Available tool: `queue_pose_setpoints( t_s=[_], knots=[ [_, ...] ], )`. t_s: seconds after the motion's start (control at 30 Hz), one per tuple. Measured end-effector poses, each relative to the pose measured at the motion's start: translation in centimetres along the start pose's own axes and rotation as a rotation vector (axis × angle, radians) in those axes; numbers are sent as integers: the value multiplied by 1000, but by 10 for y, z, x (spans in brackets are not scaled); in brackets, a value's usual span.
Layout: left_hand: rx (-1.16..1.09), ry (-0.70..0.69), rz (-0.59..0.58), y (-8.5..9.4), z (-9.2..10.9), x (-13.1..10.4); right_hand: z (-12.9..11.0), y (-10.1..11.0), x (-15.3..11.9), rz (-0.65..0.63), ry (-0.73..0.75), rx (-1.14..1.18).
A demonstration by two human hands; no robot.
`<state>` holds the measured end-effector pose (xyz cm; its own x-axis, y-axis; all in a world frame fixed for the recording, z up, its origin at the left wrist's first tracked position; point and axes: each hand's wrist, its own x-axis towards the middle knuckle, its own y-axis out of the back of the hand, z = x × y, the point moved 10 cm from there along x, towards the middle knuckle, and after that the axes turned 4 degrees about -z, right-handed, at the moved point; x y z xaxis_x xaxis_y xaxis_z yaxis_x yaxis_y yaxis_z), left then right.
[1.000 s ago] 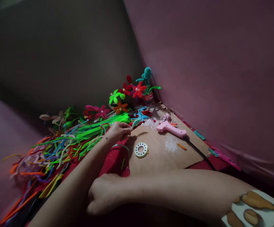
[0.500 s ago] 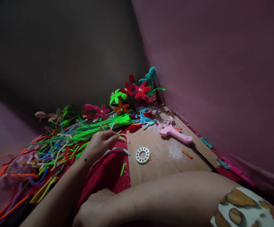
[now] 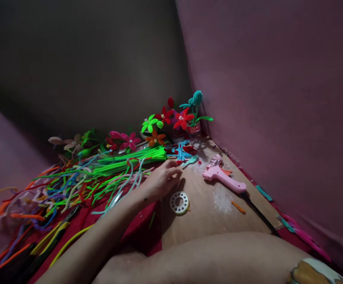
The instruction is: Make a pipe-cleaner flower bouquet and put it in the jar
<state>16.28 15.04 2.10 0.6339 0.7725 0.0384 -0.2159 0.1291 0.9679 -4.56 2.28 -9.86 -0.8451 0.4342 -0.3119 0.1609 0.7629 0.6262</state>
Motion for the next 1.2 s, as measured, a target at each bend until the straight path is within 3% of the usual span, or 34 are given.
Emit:
queue_pose_setpoints(
  t_s=[0.13, 0.27, 0.4, 0.5, 0.6, 0.7, 0.8, 0.87, 1.03, 1.1, 1.2],
  knots=[
    [170, 43, -144, -26, 5, 22, -9, 4, 5, 79, 123, 14],
    [190, 67, -151, -31, 2, 27, -16, 12, -8, 119, 193, -19],
    [184, 68, -134, -25, 4, 16, -26, 16, -33, 102, 260, -118],
    [116, 43, -43, -2, 3, -2, -33, 20, -53, 86, 302, -149],
    [25, 73, 110, 38, -19, -29, -39, 24, -69, 81, 342, -163],
    [34, 225, 131, 65, -67, -63, -41, 27, -78, 111, 348, -238],
    [182, 513, 20, 65, -124, -99, -43, 32, -82, 191, 379, -255],
    [234, 632, -60, 54, -147, -117, -44, 32, -82, 197, 378, -261],
    [225, 659, -10, 46, -152, -130, -42, 31, -82, 155, 332, -237],
    [198, 653, 59, 57, -148, -134, -41, 32, -83, 166, 334, -150],
    [80, 600, 303, 84, -140, -145, -33, 46, -82, 246, 328, 145]
  ],
)
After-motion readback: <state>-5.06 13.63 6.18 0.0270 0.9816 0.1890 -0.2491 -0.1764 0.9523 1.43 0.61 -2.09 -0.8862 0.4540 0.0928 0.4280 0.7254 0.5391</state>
